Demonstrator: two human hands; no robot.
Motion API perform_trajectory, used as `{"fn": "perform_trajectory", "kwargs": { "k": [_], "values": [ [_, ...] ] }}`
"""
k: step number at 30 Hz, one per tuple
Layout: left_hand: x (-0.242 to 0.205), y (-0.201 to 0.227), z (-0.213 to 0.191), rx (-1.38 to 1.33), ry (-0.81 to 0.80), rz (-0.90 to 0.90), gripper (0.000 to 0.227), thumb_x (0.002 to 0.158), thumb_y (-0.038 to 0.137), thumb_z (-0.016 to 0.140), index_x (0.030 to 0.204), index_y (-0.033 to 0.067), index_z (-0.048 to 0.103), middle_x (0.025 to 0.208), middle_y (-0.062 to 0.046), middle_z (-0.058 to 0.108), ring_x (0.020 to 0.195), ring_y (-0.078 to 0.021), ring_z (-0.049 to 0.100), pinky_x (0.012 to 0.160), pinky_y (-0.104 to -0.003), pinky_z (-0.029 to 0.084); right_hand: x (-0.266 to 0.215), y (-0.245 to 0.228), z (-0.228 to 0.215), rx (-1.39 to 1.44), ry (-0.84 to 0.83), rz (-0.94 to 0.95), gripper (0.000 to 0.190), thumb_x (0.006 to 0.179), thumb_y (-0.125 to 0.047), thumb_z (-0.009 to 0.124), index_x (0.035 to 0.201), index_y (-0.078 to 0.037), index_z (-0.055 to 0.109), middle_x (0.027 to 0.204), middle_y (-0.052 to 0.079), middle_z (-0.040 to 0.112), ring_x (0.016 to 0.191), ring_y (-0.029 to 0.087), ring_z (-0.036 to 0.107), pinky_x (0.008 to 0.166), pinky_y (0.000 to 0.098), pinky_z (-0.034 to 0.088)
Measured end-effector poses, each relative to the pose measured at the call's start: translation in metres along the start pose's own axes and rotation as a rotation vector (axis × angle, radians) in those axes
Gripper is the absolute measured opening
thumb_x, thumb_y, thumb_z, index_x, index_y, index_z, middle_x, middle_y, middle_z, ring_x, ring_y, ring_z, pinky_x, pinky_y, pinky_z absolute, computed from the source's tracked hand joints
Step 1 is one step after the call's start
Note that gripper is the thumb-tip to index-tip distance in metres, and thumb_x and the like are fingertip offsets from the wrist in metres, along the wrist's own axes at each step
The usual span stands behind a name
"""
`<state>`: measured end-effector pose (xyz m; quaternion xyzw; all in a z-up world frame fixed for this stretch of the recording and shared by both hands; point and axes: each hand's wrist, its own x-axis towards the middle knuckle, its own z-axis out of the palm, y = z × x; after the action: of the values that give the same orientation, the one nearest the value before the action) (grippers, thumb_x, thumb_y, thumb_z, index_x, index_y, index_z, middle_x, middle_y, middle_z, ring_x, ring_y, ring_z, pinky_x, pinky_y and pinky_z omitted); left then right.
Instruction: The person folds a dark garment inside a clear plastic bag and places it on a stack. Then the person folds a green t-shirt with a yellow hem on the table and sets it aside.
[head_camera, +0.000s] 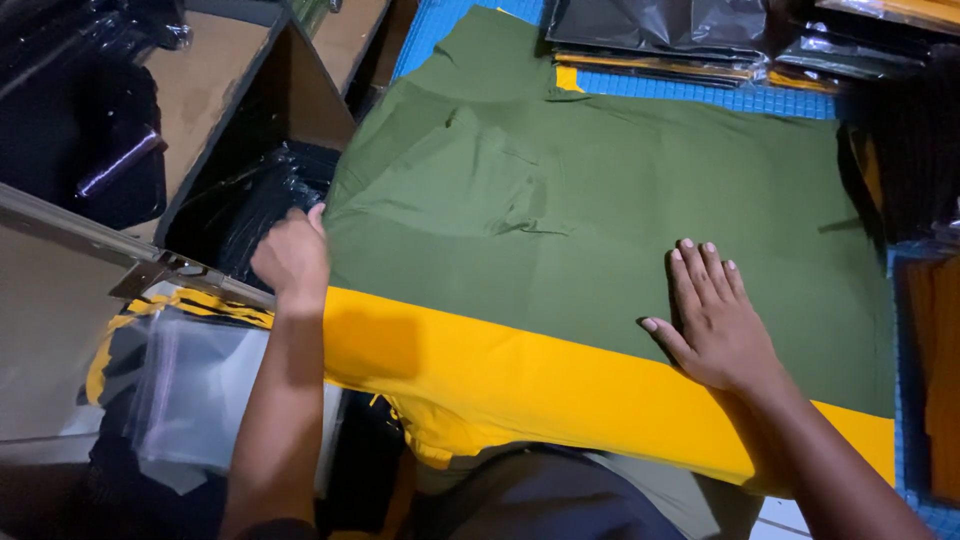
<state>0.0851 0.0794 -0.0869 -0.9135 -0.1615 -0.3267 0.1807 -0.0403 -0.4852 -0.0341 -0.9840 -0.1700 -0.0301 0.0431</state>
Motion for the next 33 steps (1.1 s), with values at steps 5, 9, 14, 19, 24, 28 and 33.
{"fn": "perform_trajectory", "kwargs": {
  "k": [5,9,14,19,24,28,33],
  "values": [
    [0.009,0.008,-0.057,-0.116,0.102,0.06,0.035,0.102,0.048,0.066,0.096,0.0135,0.068,0.08,-0.004,0.062,0.074,-0.0267,0.067,0.059,-0.043,0.054,0.0,-0.001,-0.001,-0.008,-0.003,0.012,0.094,0.097,-0.067,0.039,0.164,-0.004,0.023,0.171,0.019,0.021,0.158,0.039,0.017,0.127,0.0524,0.013],
    [-0.036,0.049,-0.058,-0.123,0.565,0.191,0.041,0.101,0.045,0.072,0.122,0.0096,0.073,0.121,-0.011,0.071,0.113,-0.0271,0.07,0.106,-0.039,0.052,-0.001,0.003,0.003,-0.004,0.004,-0.003,0.094,0.096,-0.066,0.042,0.164,-0.004,0.023,0.171,0.019,0.02,0.158,0.039,0.017,0.126,0.0535,0.014],
    [-0.072,0.051,-0.149,-0.554,-0.277,0.194,0.079,0.094,0.044,0.065,0.14,-0.0165,0.044,0.144,-0.038,0.046,0.133,-0.0509,0.045,0.114,-0.058,0.036,0.003,0.001,-0.001,0.044,0.011,-0.04,0.091,0.099,-0.064,0.028,0.165,-0.005,0.008,0.171,0.019,0.008,0.159,0.034,0.003,0.126,0.0472,0.003],
    [-0.078,0.03,-0.119,-0.314,-0.335,0.057,0.098,0.098,0.061,0.054,0.151,-0.0187,0.034,0.155,-0.039,0.039,0.145,-0.051,0.037,0.119,-0.057,0.03,0.002,0.002,-0.001,0.047,-0.002,-0.041,0.091,0.099,-0.065,0.026,0.165,-0.006,0.005,0.171,0.018,0.004,0.159,0.032,-0.001,0.126,0.046,0.0],
    [-0.073,0.029,-0.112,0.044,0.018,0.178,0.071,0.108,0.047,0.053,0.136,-0.0185,0.059,0.142,-0.039,0.054,0.133,-0.0494,0.056,0.114,-0.051,0.044,0.002,0.0,-0.002,0.057,0.004,-0.036,0.092,0.099,-0.066,0.024,0.165,-0.006,0.006,0.171,0.019,0.006,0.158,0.034,0.001,0.126,0.0458,0.0],
    [-0.06,0.051,-0.145,-0.23,-0.062,0.189,0.069,0.102,0.028,0.061,0.15,-0.0181,0.041,0.155,-0.038,0.039,0.145,-0.0533,0.038,0.121,-0.058,0.034,0.005,0.005,0.002,0.037,0.016,-0.033,0.092,0.098,-0.065,0.028,0.165,-0.005,0.008,0.171,0.019,0.008,0.158,0.035,0.003,0.126,0.0467,0.002],
    [-0.072,0.077,-0.141,-0.679,-0.224,0.26,0.07,0.098,0.041,0.062,0.145,-0.0097,0.05,0.155,-0.033,0.043,0.146,-0.0521,0.036,0.119,-0.062,0.029,0.018,-0.002,0.0,-0.049,-0.05,-0.06,0.093,0.096,-0.062,0.04,0.162,-0.001,0.017,0.167,0.028,0.015,0.15,0.054,0.014,0.122,0.0627,0.007]
  ]
}}
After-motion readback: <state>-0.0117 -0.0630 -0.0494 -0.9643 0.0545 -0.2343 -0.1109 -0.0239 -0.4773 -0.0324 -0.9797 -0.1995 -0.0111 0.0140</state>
